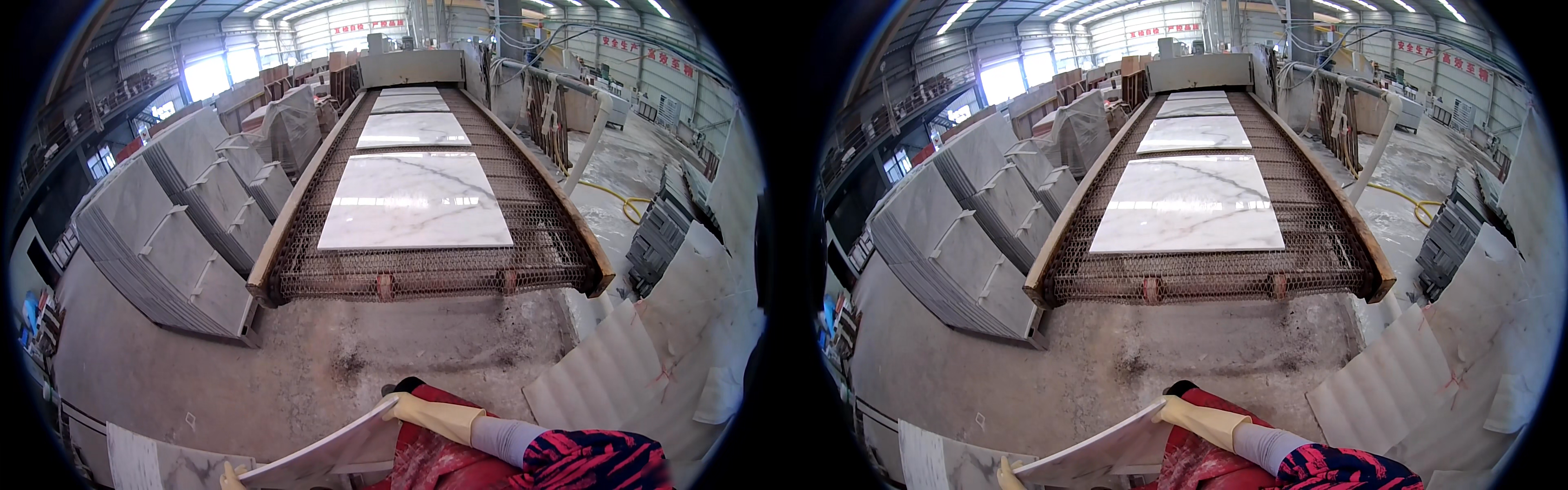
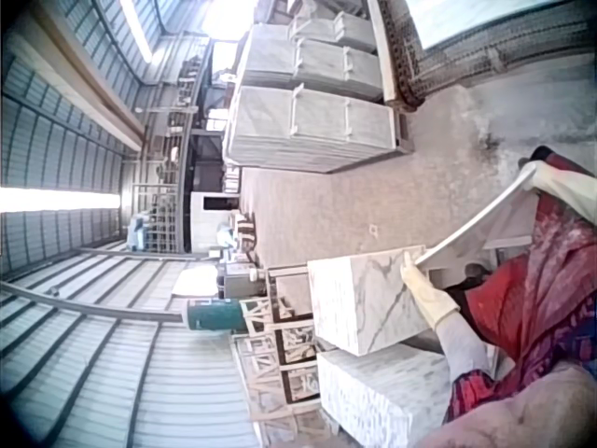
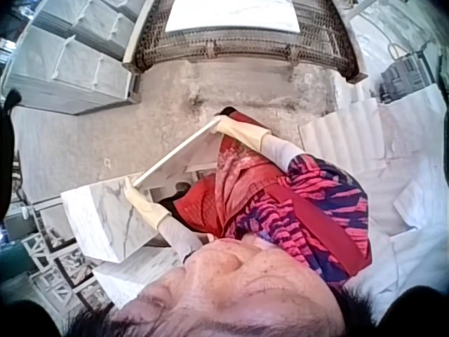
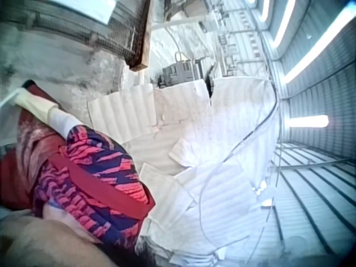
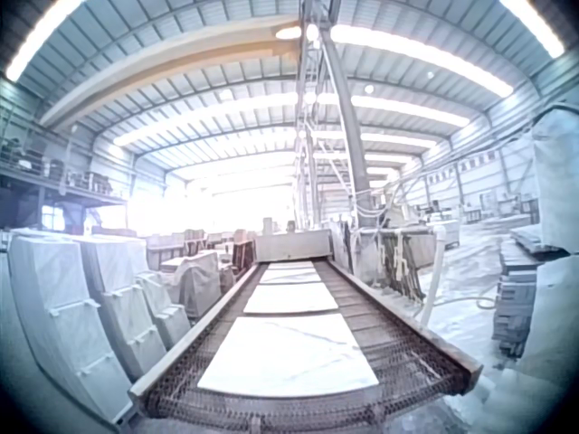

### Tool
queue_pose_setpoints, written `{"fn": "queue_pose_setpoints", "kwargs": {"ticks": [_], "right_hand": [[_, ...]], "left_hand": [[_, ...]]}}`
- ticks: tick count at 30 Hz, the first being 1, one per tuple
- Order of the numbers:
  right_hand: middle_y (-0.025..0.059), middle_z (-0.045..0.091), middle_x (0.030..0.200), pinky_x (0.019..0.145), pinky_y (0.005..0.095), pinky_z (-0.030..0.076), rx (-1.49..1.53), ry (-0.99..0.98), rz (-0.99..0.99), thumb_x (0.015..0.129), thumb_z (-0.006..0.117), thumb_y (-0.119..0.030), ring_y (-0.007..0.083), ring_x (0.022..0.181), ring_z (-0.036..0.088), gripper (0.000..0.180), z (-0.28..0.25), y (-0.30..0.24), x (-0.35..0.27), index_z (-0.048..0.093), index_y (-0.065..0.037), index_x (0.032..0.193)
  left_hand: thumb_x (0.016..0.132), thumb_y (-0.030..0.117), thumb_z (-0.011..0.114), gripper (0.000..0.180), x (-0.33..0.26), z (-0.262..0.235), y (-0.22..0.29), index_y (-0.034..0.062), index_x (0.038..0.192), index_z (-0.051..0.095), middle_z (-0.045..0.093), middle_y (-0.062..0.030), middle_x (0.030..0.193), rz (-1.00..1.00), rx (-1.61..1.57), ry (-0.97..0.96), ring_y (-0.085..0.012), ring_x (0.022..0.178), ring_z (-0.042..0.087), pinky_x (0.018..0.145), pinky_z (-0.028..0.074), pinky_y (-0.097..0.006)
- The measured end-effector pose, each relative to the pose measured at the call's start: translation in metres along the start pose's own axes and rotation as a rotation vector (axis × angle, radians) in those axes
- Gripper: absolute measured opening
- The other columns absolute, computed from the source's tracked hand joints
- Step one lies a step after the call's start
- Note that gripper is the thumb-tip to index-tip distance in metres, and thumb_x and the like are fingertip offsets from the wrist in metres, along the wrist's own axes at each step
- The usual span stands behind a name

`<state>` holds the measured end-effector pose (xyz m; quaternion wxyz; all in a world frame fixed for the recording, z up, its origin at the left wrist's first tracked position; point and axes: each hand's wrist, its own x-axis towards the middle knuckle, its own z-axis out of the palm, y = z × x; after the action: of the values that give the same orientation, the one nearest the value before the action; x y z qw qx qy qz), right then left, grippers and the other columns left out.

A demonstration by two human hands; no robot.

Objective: The person repeatedly picks up large white marble-patterned tiles from a stack and places them onto a moving conveyor belt. The person handles the tiles one at a time, positioning them carefully on the belt as it transports them down the line.

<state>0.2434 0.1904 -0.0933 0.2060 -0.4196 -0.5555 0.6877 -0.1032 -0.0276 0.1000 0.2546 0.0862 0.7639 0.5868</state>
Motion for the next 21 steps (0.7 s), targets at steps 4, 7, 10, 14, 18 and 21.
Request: {"fn": "queue_pose_setpoints", "kwargs": {"ticks": [4,7,10,14,18,21], "right_hand": [[0.0044,0.072,0.091,0.076,0.0280,0.050,0.012,0.005,-0.007,0.068,0.072,0.001,0.0151,0.083,0.064,0.032,0.002,-0.007,-0.006,0.073,-0.005,0.100],[0.0031,0.072,0.090,0.072,0.0279,0.050,0.003,0.022,0.024,0.069,0.072,0.000,0.0139,0.081,0.063,0.032,0.000,-0.015,-0.013,0.073,-0.006,0.100],[0.0020,0.071,0.089,0.069,0.0281,0.049,0.013,0.032,-0.001,0.069,0.072,-0.001,0.0132,0.079,0.062,0.032,0.001,-0.017,-0.014,0.073,-0.007,0.101],[0.0022,0.071,0.089,0.069,0.0286,0.049,-0.040,0.004,0.046,0.069,0.071,0.000,0.0133,0.080,0.062,0.032,0.001,-0.031,-0.020,0.073,-0.007,0.101],[0.0031,0.071,0.090,0.071,0.0281,0.050,-0.024,0.018,0.030,0.069,0.071,0.001,0.0141,0.080,0.063,0.032,0.000,-0.019,-0.014,0.073,-0.006,0.100],[0.0039,0.072,0.091,0.074,0.0284,0.051,0.010,0.031,-0.005,0.068,0.071,0.003,0.0148,0.081,0.064,0.033,0.000,-0.004,-0.005,0.073,-0.004,0.099]], "left_hand": [[0.093,0.041,0.052,0.036,0.005,-0.002,-0.004,0.0094,0.095,0.069,0.068,-0.0037,0.086,-0.008,0.010,0.008,-0.0175,0.068,0.061,0.049,0.040,-0.030],[0.093,0.040,0.053,0.035,0.005,0.002,-0.002,0.0096,0.095,0.069,0.068,-0.0036,0.084,-0.017,-0.013,0.011,-0.0175,0.068,0.060,0.050,0.041,-0.030],[0.092,0.040,0.054,0.034,0.000,0.005,0.001,0.0100,0.095,0.069,0.067,-0.0036,0.084,-0.015,-0.064,0.012,-0.0178,0.068,0.060,0.050,0.041,-0.031],[0.090,0.041,0.056,0.034,0.015,-0.003,-0.011,0.0099,0.097,0.068,0.066,-0.0036,0.085,-0.003,-0.046,0.014,-0.0184,0.069,0.059,0.052,0.042,-0.032],[0.089,0.041,0.057,0.035,0.008,0.001,-0.006,0.0094,0.101,0.067,0.065,-0.0041,0.088,0.001,-0.040,0.030,-0.0186,0.071,0.059,0.053,0.043,-0.032],[0.089,0.040,0.058,0.035,0.000,0.005,0.001,0.0092,0.104,0.066,0.065,-0.0043,0.090,-0.001,-0.042,0.023,-0.0185,0.073,0.059,0.054,0.044,-0.033]]}}
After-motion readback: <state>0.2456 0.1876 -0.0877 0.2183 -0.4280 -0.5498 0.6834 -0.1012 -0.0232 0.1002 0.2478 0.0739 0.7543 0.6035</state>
